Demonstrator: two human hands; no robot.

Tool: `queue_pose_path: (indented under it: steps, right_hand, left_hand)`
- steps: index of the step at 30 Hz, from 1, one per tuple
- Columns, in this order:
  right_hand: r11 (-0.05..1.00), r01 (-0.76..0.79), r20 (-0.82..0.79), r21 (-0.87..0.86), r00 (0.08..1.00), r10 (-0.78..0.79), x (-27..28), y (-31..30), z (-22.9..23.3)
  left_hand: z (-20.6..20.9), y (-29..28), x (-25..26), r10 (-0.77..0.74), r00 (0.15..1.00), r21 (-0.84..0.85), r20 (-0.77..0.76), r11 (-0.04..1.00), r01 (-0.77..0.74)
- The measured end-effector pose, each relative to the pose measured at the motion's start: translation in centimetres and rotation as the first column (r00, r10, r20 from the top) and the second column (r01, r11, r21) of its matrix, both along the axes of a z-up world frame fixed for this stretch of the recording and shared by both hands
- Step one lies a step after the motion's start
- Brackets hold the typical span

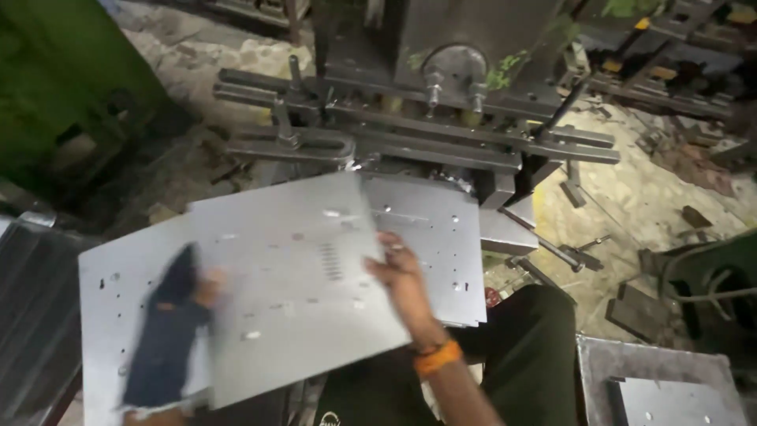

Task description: Placing metal plates into a manual press machine for processing and stacking them.

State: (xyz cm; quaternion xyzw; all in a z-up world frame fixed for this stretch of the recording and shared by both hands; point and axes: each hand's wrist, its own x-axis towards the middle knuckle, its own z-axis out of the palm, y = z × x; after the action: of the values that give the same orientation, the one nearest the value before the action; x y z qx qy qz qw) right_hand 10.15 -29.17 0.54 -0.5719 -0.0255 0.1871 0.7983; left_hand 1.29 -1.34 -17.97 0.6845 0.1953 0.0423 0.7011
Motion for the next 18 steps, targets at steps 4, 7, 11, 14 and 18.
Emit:
queue_pose_path:
  steps: [4,7,11,14,18]
  right_hand:
    - [0.953,0.039,0.191,-0.299,0.981,0.02,1.0,-8.0,3.3]
    - [0.954,0.123,0.204,-0.272,0.977,-0.068,3.8,-13.2,1.5]
    - [0.896,0.319,0.267,-0.31,0.933,-0.24,9.0,-15.8,1.0]
    - [0.881,0.344,0.282,-0.326,0.925,-0.257,13.2,-16.8,-0.1]
    - [0.928,0.238,0.215,-0.287,0.96,-0.179,14.7,-14.9,2.2]
  left_hand:
    - [0.8,-5.5,4.0,-0.087,0.993,-0.126,0.076,0.987,0.096]
    - [8.4,-9.4,7.8,-0.14,0.98,-0.216,0.143,0.962,0.169]
    - [16.5,-12.7,13.6,-0.223,0.972,-0.11,0.076,0.967,0.23]
    - [14.6,-13.0,18.6,-0.218,0.975,0.148,-0.046,0.964,0.223]
    - [14.9,-12.0,20.1,-0.152,0.987,0.194,0.044,0.971,0.141]
